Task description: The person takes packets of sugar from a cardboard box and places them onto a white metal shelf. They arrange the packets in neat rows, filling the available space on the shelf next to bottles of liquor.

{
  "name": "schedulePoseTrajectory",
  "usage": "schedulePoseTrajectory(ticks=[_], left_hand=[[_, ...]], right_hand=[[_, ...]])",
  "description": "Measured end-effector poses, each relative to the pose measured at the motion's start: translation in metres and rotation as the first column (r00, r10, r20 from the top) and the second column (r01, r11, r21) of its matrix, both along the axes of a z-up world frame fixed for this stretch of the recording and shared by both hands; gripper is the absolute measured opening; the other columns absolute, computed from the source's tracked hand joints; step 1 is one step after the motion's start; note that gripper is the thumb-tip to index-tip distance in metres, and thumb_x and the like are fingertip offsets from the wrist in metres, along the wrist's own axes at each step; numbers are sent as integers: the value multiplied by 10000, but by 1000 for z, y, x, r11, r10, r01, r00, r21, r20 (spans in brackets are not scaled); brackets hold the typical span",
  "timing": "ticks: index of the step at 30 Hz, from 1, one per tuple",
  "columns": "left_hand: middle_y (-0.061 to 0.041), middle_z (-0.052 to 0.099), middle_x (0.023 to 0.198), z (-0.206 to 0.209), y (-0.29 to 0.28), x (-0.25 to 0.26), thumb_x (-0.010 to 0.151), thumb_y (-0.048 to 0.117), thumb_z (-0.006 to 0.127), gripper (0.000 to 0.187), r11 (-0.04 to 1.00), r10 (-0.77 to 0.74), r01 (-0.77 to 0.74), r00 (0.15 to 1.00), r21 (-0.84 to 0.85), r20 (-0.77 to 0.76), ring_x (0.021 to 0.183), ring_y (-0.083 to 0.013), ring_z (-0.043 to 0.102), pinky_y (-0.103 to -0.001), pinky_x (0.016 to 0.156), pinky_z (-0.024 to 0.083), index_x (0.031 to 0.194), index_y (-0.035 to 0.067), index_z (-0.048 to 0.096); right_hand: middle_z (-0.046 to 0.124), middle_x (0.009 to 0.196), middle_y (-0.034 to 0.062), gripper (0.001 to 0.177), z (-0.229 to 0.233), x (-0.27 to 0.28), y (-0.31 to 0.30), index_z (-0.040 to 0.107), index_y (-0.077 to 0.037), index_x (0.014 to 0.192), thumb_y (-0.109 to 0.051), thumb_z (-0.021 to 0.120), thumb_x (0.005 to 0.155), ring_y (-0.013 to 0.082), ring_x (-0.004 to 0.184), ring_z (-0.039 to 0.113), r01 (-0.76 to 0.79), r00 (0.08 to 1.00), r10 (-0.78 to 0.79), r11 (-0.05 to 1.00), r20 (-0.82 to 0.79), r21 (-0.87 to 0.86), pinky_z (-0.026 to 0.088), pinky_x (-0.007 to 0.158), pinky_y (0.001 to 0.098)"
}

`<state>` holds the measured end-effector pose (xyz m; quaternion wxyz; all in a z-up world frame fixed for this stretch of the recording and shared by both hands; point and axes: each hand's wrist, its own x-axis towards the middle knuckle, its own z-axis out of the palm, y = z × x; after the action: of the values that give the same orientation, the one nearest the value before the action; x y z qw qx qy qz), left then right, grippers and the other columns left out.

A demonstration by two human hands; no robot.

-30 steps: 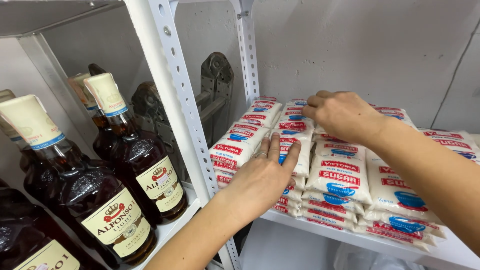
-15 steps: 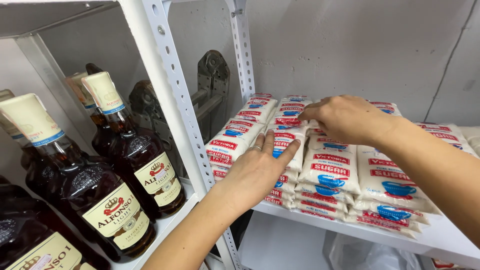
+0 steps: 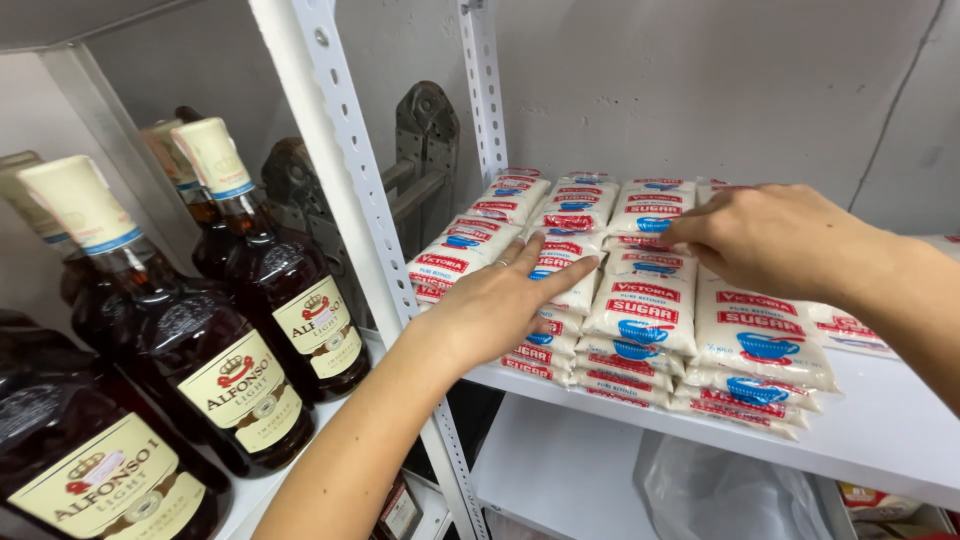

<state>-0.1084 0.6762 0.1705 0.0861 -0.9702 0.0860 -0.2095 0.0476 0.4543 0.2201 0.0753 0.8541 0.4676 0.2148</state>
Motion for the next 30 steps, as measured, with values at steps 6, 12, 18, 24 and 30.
schedulePoseTrajectory(ticks=[6, 12, 18, 24, 30], left_hand=[[-283, 391, 1548, 39, -2, -7, 839, 133, 711, 710, 992, 48, -22, 977, -124, 206, 1302, -400, 528, -463, 1038, 477, 1500, 227, 469], [-315, 528, 1454, 43, -34, 10, 818, 2, 634, 576, 999, 30, -45, 895, 25, 445, 1104, -408, 705, -442, 873, 599, 1371, 161, 649], [-289, 636, 1334, 29, -115, 45, 880, 119, 670, 383, 987, -55, 128, 840, -99, 539, 772, -380, 756, -458, 605, 610, 1260, 129, 721], [-245, 667, 1327, 0, -212, 84, 910, 169, 679, 333, 902, -263, 396, 817, -169, 512, 771, -339, 766, -434, 602, 611, 1237, 118, 715], [-256, 669, 1284, -27, -313, 117, 916, 222, 687, 268, 767, -487, 598, 779, -233, 395, 752, -347, 762, -441, 514, 587, 1151, 94, 703]], right_hand=[[756, 1112, -25, 401, -8, 5, -22, 688, -375, 1313, -323, 584, 929, 238, 946, 754, 12, 1000, -12, 1000, -2, 21, 624, 860, 416], [735, 1155, -46, 414, -10, -2, -55, 686, -346, 1314, -324, 628, 905, 223, 1000, 733, 58, 998, -58, 998, 12, 23, 618, 863, 404], [746, 1156, -34, 359, -22, -1, -114, 743, -269, 1220, -235, 684, 868, 244, 967, 732, 3, 997, -16, 984, 75, 178, 619, 768, 411], [766, 1091, -20, 295, -46, 3, -203, 754, -231, 1153, -270, 704, 865, 240, 960, 736, 17, 981, -62, 971, 182, 240, 610, 791, 412], [755, 1148, -15, 370, -73, -18, -307, 730, -257, 1223, -233, 698, 856, 267, 978, 723, 242, 959, -273, 929, 78, 279, 598, 767, 424]])
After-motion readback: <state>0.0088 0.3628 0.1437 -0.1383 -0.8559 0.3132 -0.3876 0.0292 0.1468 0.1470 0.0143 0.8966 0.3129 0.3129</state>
